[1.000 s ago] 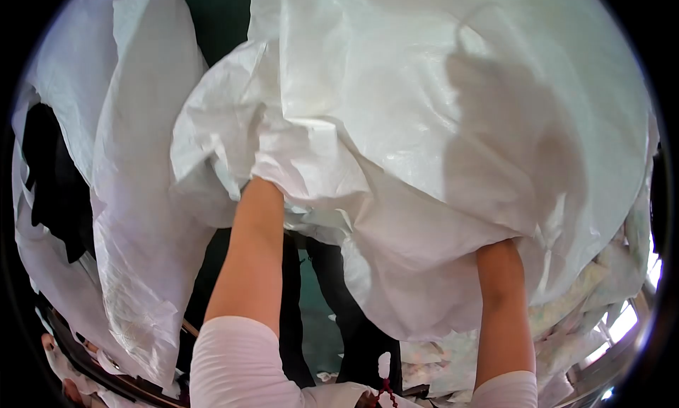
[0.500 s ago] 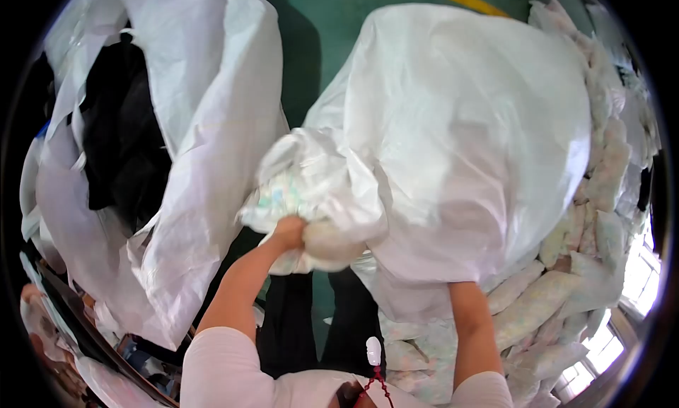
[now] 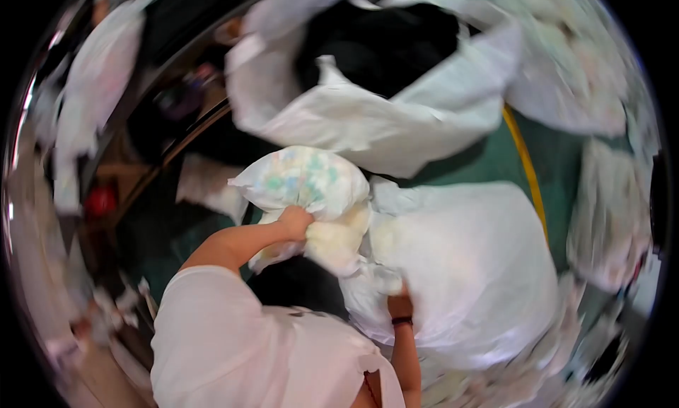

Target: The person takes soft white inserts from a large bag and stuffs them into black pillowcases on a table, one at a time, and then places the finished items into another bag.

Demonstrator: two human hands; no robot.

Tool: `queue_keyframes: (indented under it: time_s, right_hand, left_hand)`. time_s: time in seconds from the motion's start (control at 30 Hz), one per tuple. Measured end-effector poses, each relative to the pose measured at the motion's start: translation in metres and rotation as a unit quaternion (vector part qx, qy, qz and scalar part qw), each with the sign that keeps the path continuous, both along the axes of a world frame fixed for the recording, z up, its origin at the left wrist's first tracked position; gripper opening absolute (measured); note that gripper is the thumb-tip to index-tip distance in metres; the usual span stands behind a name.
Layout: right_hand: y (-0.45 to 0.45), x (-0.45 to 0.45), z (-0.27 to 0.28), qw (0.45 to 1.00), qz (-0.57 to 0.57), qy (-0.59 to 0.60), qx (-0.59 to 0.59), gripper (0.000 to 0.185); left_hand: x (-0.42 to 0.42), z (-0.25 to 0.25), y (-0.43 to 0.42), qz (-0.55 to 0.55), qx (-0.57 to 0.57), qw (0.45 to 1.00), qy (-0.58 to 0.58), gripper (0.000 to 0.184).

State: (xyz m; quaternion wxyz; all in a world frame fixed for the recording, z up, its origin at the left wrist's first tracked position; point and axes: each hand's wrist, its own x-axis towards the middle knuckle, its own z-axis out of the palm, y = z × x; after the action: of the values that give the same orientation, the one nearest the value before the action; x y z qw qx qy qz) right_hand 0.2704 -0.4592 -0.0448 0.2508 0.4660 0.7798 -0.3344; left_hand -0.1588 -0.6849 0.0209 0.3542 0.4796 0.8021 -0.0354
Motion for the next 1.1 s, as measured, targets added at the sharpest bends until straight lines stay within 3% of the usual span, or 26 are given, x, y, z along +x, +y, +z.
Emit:
queue_keyframes:
  time_s: [0.03,0.07,0.1,0.2,0.37,0.47,0.53,0.57,0.63,0.7,0.77,0.8,0.87,0.93,1.0,1.03,1.1]
  right_hand:
    - [0.003,-0.057,0.096,0.991,0.078,0.077,0.082,0.031]
    - [0.0,-0.092,0.155,0.963,0.143,0.157,0.166,0.032]
    - [-0.014,-0.109,0.16,0.955,0.167,0.178,0.17,0.032]
    - [-0.025,-0.124,0.191,0.931,0.185,0.228,0.216,0.033]
    - [-0.047,-0.227,0.234,0.912,0.129,0.315,0.228,0.054]
    - [-0.069,-0.295,0.258,0.901,0.072,0.346,0.252,0.057]
    - [-0.071,-0.336,0.253,0.85,0.149,0.409,0.297,0.055]
    - [-0.082,-0.362,0.264,0.885,0.078,0.404,0.219,0.051]
    - [-0.116,-0.428,0.298,0.885,-0.026,0.429,0.18,0.041]
    - [-0.155,-0.499,0.327,0.847,-0.068,0.515,0.109,0.037]
    - [-0.187,-0.568,0.368,0.782,-0.103,0.614,-0.014,0.035]
    - [-0.215,-0.599,0.409,0.781,-0.081,0.619,0.005,0.033]
    - [-0.221,-0.652,0.437,0.747,-0.061,0.66,-0.056,0.033]
    - [-0.252,-0.708,0.471,0.748,-0.044,0.662,-0.025,0.048]
    - [-0.326,-0.768,0.531,0.711,0.025,0.701,-0.049,0.048]
    - [-0.331,-0.799,0.533,0.688,0.032,0.721,-0.069,0.05]
    - [-0.384,-0.853,0.578,0.677,0.162,0.717,-0.052,0.051]
  left_hand:
    - [0.001,0.013,-0.031,0.038,-0.003,0.999,0.008,0.018]
    - [0.0,0.024,-0.055,0.152,0.011,0.988,0.027,0.02]
    - [-0.01,0.029,-0.086,0.262,0.032,0.963,0.055,0.022]
    - [-0.028,0.084,-0.182,0.417,0.014,0.907,0.054,0.028]
    - [-0.028,0.119,-0.367,0.55,-0.032,0.834,0.005,0.037]
    - [-0.003,0.103,-0.477,0.69,-0.07,0.72,-0.001,0.047]
    - [0.007,0.1,-0.546,0.747,-0.071,0.661,-0.004,0.053]
    - [0.01,0.11,-0.579,0.769,-0.08,0.634,-0.014,0.057]
    - [0.016,0.111,-0.63,0.832,-0.065,0.551,0.001,0.059]
    - [0.01,0.091,-0.698,0.876,-0.061,0.478,-0.04,0.056]
    - [-0.001,0.099,-0.735,0.9,0.01,0.437,0.009,0.053]
    - [-0.009,0.107,-0.749,0.912,0.063,0.402,0.044,0.05]
    - [-0.043,0.14,-0.766,0.924,0.073,0.366,0.087,0.05]
    - [-0.077,0.16,-0.794,0.933,0.08,0.33,0.119,0.05]
    - [-0.107,0.169,-0.823,0.915,0.131,0.31,0.225,0.051]
    - [-0.12,0.178,-0.828,0.915,0.134,0.304,0.229,0.051]
    - [-0.145,0.213,-0.844,0.876,0.215,0.275,0.333,0.053]
